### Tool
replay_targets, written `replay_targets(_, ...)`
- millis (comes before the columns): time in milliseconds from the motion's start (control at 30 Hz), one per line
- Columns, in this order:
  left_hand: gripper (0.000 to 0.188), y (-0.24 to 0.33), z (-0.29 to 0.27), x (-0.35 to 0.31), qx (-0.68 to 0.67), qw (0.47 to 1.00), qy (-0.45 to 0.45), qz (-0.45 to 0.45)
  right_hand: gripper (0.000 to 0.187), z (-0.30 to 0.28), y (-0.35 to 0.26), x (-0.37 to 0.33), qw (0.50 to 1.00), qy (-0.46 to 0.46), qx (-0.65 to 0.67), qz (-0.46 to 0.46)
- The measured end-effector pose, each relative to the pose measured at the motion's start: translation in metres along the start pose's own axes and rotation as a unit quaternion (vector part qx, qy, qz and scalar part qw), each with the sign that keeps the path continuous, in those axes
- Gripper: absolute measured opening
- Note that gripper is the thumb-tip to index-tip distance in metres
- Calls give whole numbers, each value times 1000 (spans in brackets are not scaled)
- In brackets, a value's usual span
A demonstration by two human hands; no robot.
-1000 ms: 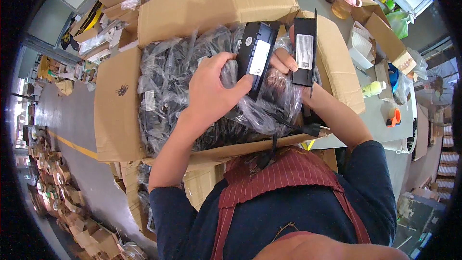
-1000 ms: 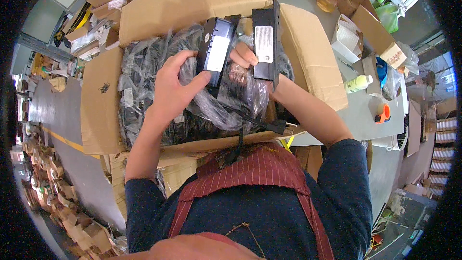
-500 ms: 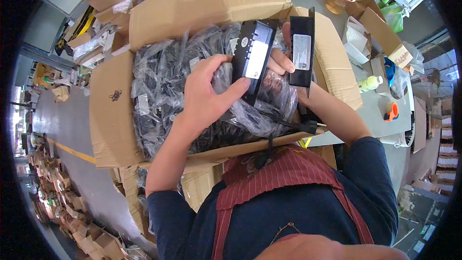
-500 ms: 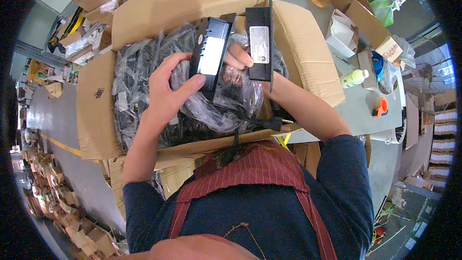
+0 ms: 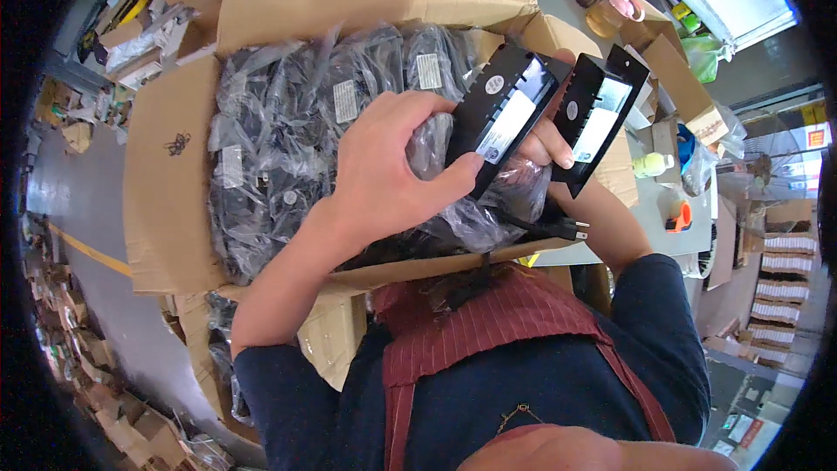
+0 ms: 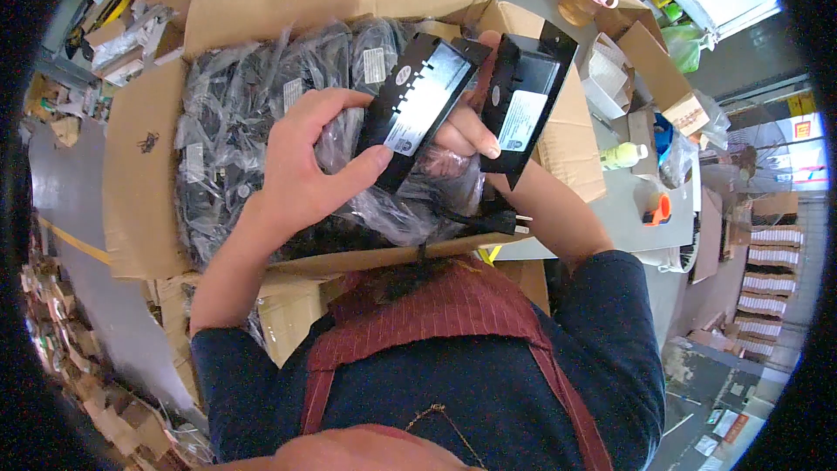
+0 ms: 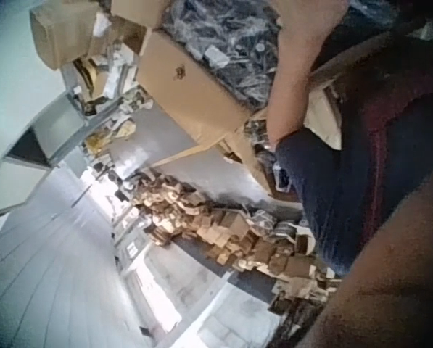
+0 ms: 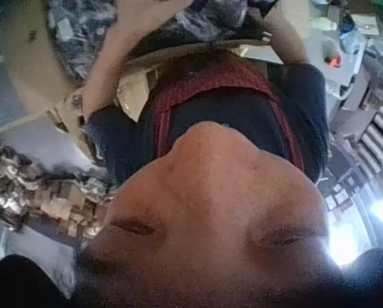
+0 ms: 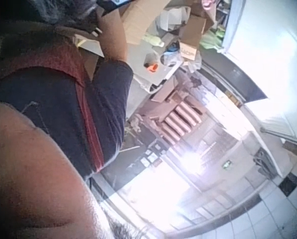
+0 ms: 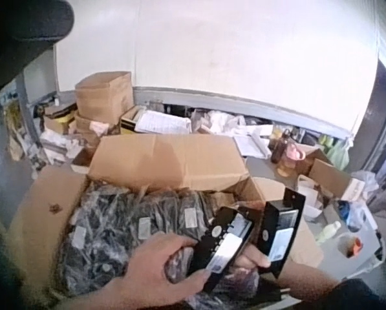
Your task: The person picks up and organizes bagged power outlets from one cardboard box and moves them into a larger cardboard box, holding the outlets up to the camera to show the labels and ports.
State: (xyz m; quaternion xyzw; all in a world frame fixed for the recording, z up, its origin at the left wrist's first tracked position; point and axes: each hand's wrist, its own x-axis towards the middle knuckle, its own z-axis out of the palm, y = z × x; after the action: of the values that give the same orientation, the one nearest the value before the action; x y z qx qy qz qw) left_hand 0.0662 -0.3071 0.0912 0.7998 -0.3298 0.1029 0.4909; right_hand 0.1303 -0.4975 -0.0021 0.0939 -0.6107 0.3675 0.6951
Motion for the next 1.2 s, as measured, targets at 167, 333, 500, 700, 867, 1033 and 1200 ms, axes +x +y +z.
replay_targets(167, 45, -1, -3, 1, 1, 1000, -18, 4, 37, -1, 5, 2, 1000, 18, -4, -9)
replay_targets(333, 46, 2, -2, 2, 1, 999, 10, 38, 42, -5, 7, 4, 1000, 16, 0, -15)
replay_targets(500, 46, 3, 0, 4, 24, 997, 14, 71, 48, -5, 7, 4, 1000, 13, 0, -23)
replay_targets(700, 45, 4, 0, 5, 43, 996, 18, 82, 55, -2, 6, 6, 999, 15, -1, -32)
replay_targets(867, 45, 1, 1, 5, 35, 995, 31, 89, 60, 0, 6, 7, 999, 20, -3, -38)
replay_targets(1033, 43, -3, 2, 6, 24, 996, 24, 87, 66, 1, 4, 6, 999, 17, -9, -48)
replay_targets(1200, 42, -10, 5, 6, -17, 999, 35, -2, 68, 15, 5, 1, 989, 120, -29, -77)
